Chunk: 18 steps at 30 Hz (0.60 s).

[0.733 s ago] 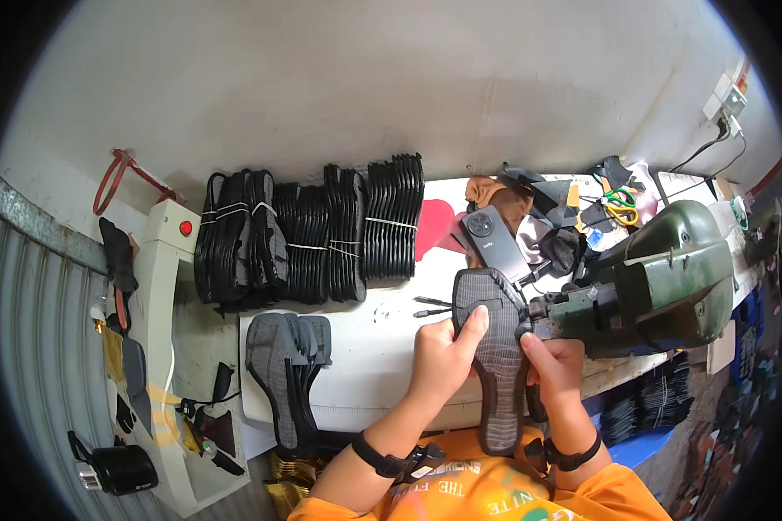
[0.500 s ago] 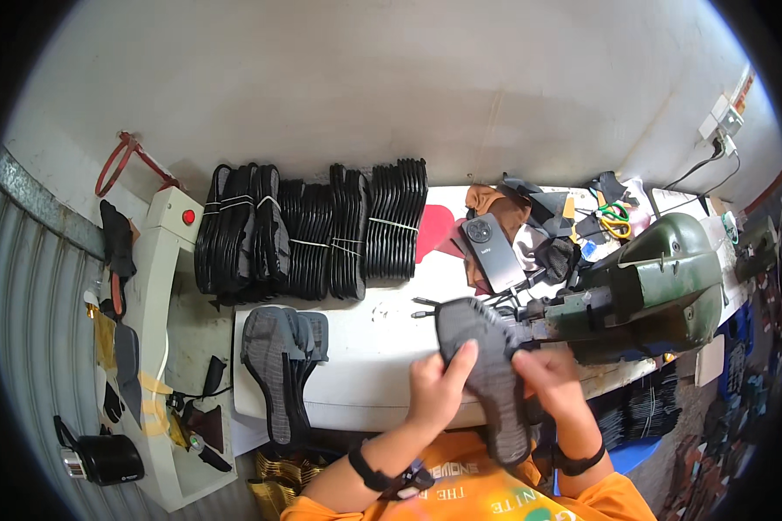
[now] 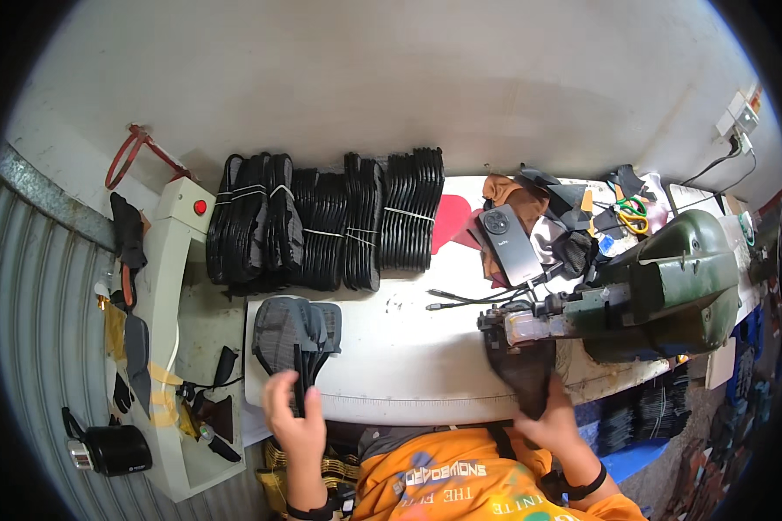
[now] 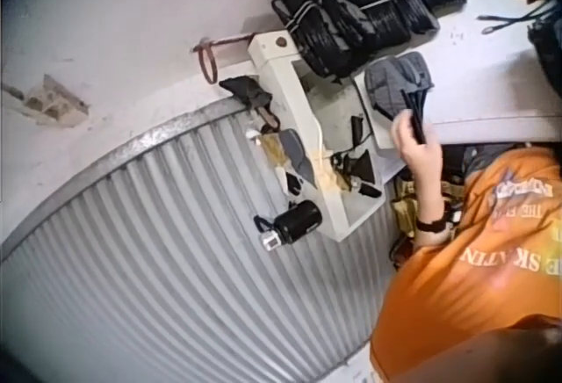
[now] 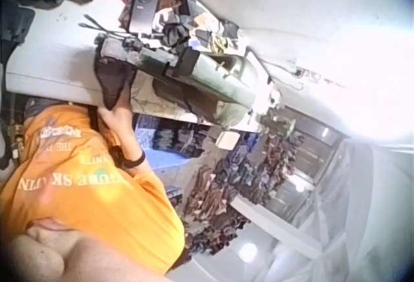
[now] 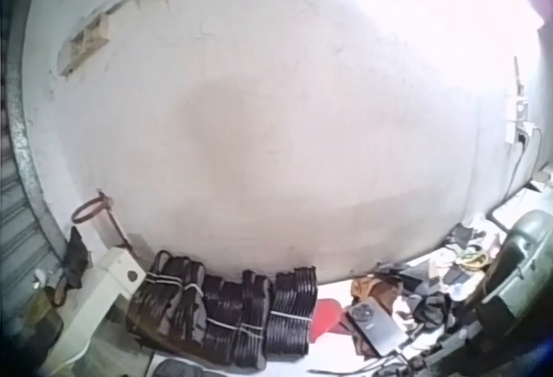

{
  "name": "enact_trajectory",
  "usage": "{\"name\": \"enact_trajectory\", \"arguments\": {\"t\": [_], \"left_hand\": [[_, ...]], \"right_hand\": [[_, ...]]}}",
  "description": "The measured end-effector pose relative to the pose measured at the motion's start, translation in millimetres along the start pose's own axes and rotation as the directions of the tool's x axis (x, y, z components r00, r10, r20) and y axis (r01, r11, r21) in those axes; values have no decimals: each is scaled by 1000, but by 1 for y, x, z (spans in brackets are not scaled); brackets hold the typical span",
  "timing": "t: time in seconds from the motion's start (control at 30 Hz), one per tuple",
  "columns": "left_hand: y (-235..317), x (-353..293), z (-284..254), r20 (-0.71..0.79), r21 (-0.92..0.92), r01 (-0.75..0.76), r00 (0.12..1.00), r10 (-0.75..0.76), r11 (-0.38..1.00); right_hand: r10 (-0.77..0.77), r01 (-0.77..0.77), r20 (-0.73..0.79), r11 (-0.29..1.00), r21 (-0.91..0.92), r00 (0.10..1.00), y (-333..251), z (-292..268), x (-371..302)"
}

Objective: Stitching various shoe parts using a sewing machine at a workbench.

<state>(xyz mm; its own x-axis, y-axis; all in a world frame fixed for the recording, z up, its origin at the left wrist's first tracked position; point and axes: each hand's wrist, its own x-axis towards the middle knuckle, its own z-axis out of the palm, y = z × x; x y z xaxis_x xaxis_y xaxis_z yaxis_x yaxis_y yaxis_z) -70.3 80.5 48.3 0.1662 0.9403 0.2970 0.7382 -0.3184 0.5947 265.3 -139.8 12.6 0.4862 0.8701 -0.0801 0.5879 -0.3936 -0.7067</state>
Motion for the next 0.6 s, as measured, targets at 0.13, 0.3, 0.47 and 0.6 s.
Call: {"name": "enact_trajectory", "arguments": {"t": [0.13,0.3,0.47,0.6], "left_hand": [[-47,-3,10,-124,289,166,983,-136,943],[-47,0,7,68,-21,472,880,-469,882],[-57,-17,13,-309,114,239,931,-194,964],[3,-16,1,-115,-151,212,966,-230,966]], "right_hand": [[164,-167,-41,978,-121,986,20,-2,5],[-32,-29,-161,931,-364,986,35,8,3],[-185,131,-228,963,-234,956,7,3,11],[-94,122,-136,968,217,986,-28,-5,16]]}}
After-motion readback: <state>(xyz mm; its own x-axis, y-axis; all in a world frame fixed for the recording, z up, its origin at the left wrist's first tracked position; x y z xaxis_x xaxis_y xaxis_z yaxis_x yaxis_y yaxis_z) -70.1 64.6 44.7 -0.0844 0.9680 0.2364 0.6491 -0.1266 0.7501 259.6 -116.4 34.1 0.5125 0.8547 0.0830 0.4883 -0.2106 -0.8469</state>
